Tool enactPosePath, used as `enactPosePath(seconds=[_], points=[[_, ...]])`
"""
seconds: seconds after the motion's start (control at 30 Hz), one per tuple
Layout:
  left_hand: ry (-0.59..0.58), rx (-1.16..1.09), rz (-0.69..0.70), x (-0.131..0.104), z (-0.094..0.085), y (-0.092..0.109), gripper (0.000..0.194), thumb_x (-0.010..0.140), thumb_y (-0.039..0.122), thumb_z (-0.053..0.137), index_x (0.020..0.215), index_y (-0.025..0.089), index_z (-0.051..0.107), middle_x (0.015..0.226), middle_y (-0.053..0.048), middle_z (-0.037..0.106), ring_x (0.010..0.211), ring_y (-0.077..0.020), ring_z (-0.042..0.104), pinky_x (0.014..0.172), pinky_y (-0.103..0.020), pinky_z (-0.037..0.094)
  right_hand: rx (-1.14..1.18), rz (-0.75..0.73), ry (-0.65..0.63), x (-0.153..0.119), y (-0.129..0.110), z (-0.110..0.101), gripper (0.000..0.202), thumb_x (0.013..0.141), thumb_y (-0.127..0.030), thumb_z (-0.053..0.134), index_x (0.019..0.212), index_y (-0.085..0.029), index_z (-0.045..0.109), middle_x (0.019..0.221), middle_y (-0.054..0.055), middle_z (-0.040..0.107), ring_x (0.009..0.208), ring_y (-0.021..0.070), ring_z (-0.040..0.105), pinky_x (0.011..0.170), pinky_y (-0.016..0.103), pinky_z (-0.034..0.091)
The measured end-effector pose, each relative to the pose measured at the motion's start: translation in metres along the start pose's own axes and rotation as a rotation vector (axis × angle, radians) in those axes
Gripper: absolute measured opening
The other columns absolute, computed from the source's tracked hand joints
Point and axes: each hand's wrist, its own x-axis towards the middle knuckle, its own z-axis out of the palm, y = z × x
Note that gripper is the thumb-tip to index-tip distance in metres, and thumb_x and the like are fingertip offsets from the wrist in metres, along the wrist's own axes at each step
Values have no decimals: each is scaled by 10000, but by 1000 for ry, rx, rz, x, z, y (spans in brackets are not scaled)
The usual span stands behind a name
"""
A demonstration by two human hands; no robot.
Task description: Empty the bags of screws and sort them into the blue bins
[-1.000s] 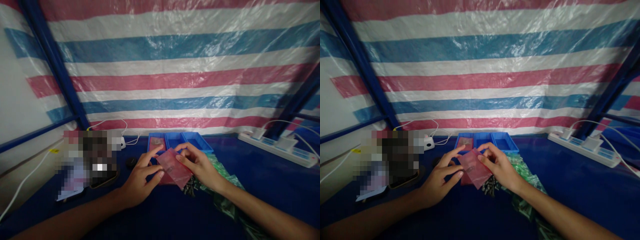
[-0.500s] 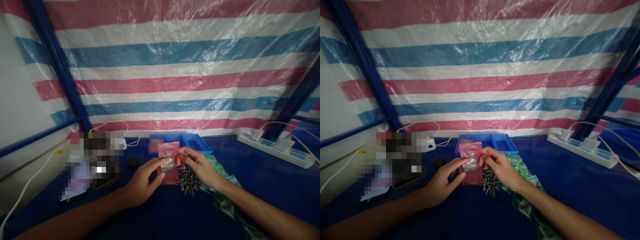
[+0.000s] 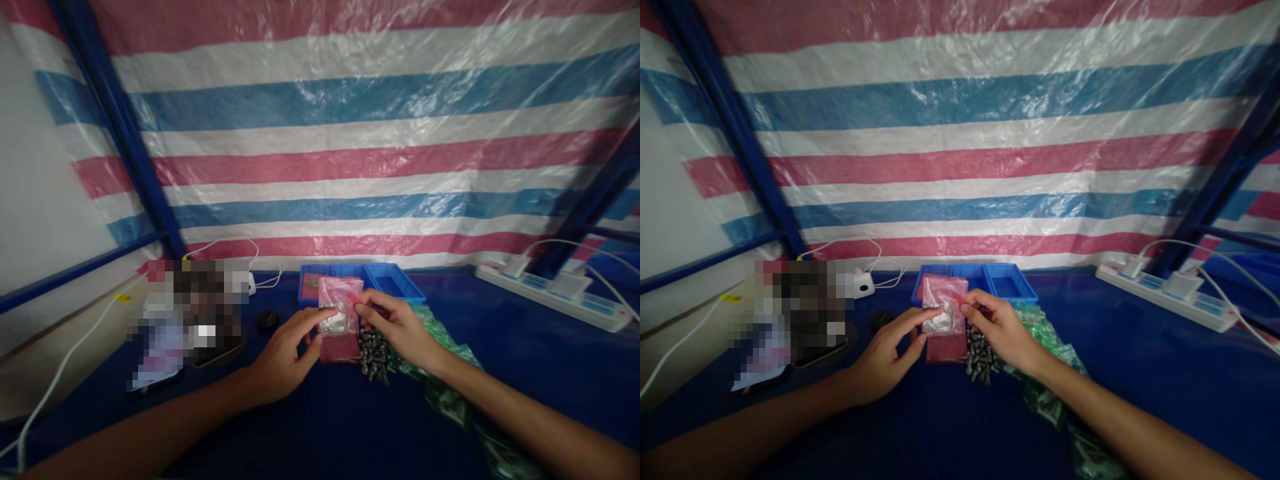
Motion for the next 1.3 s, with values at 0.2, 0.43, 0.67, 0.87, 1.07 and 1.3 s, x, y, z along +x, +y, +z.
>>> enactPosePath(seconds=[0.2,0.43,0.67,0.87,1.07,1.3], points=[[1,5,42,-1,1,-3,570,1002,56,454,1525,269,529,1368,-88,663,1185,-205,629,1045,-362,495,95,36,16,0,3,3,227,1007,-436,656,1116,-244,602,807,-15,593,715,164,542,664,315,455],[61,8,2,1,3,-9,427,1040,142,529,1437,259,633,1289,-83,708,1080,-194,666,923,-313,540,137,20,68,1,-1,0,246,996,-367,677,1174,-270,537,830,-14,610,731,166,548,645,310,442],[100,-57,-64,2,3,-8,416,973,147,645,1374,251,679,1126,-53,707,845,-145,630,766,-252,517,131,30,14,-2,-2,3,208,996,-380,676,1131,-249,586,851,-6,624,759,168,581,679,317,464],[107,-213,-202,1,8,-19,354,954,271,708,1303,212,719,991,-45,714,810,-154,637,737,-259,505,165,12,21,-3,-4,3,217,980,-385,697,1053,-268,529,835,-15,618,742,170,583,662,316,467],[123,-373,-302,3,7,-14,375,965,486,696,1145,162,755,811,-34,711,669,-144,611,602,-237,478,-8,4,-60,-5,-10,-1,189,1038,-393,596,1022,-254,723,911,25,685,767,182,583,673,335,451],[124,-340,-347,6,4,-3,481,1003,586,604,758,173,642,550,35,557,502,-104,491,518,-213,393,-15,2,-82,-7,-9,2,189,1014,-424,666,976,-245,710,787,-12,603,689,159,520,623,302,397]])
